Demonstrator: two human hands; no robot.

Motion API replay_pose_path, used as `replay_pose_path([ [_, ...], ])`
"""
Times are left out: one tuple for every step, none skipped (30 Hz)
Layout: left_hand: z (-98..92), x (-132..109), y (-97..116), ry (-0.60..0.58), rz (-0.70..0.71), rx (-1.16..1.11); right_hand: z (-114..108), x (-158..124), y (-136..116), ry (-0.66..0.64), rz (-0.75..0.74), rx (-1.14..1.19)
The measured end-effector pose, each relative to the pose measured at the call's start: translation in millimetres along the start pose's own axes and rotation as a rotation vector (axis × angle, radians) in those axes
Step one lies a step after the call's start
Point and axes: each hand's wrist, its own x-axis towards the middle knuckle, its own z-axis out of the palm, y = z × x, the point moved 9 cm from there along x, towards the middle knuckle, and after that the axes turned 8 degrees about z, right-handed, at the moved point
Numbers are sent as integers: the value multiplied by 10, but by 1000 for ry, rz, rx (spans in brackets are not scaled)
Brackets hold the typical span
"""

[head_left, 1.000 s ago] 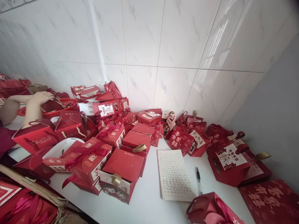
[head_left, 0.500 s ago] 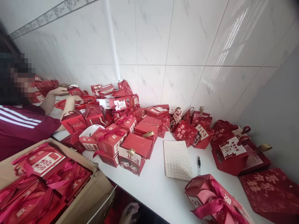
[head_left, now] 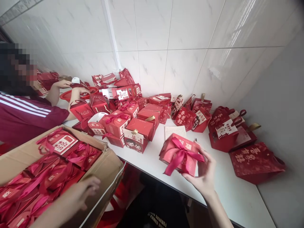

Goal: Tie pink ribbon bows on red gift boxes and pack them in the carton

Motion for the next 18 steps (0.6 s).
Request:
replay_pose_path([
  [-129, 33, 176, 22, 14, 7, 79, 38, -51, -50, -12, 18],
  [-244, 82, 390, 64, 59, 25, 150, 69, -103, -95, -25, 28],
  [-328, 140, 645, 116, 143, 46, 212, 96, -153, -134, -37, 28],
  [-382, 189, 943, 185, 275, 92, 265, 119, -201, -168, -49, 19],
  [-338, 231, 1235, 194, 423, 54, 312, 141, -245, -199, -57, 6],
  [-209, 267, 1495, 135, 558, -19, 348, 162, -287, -226, -64, -6],
  [-36, 279, 1734, 39, 692, -114, 373, 184, -327, -247, -71, -16],
  [100, 280, 1921, -3, 790, -184, 388, 206, -371, -261, -83, -25],
  [209, 288, 2051, -3, 843, -225, 394, 225, -417, -270, -100, -32],
  [286, 295, 2142, 37, 870, -243, 393, 242, -462, -274, -121, -42],
  [342, 300, 2205, 95, 875, -239, 387, 254, -506, -272, -146, -55],
  [390, 297, 2251, 152, 871, -220, 379, 262, -542, -268, -169, -70],
  [424, 280, 2293, 208, 873, -201, 369, 267, -567, -260, -184, -83],
  [444, 245, 2337, 261, 894, -193, 356, 270, -579, -250, -189, -91],
  [452, 190, 2386, 312, 940, -196, 343, 270, -582, -238, -187, -93],
  [447, 112, 2439, 367, 1014, -207, 330, 269, -578, -225, -179, -90],
  [433, 10, 2488, 429, 1112, -223, 318, 266, -571, -212, -168, -84],
  [424, -103, 2528, 486, 1219, -227, 307, 262, -565, -197, -159, -78],
])
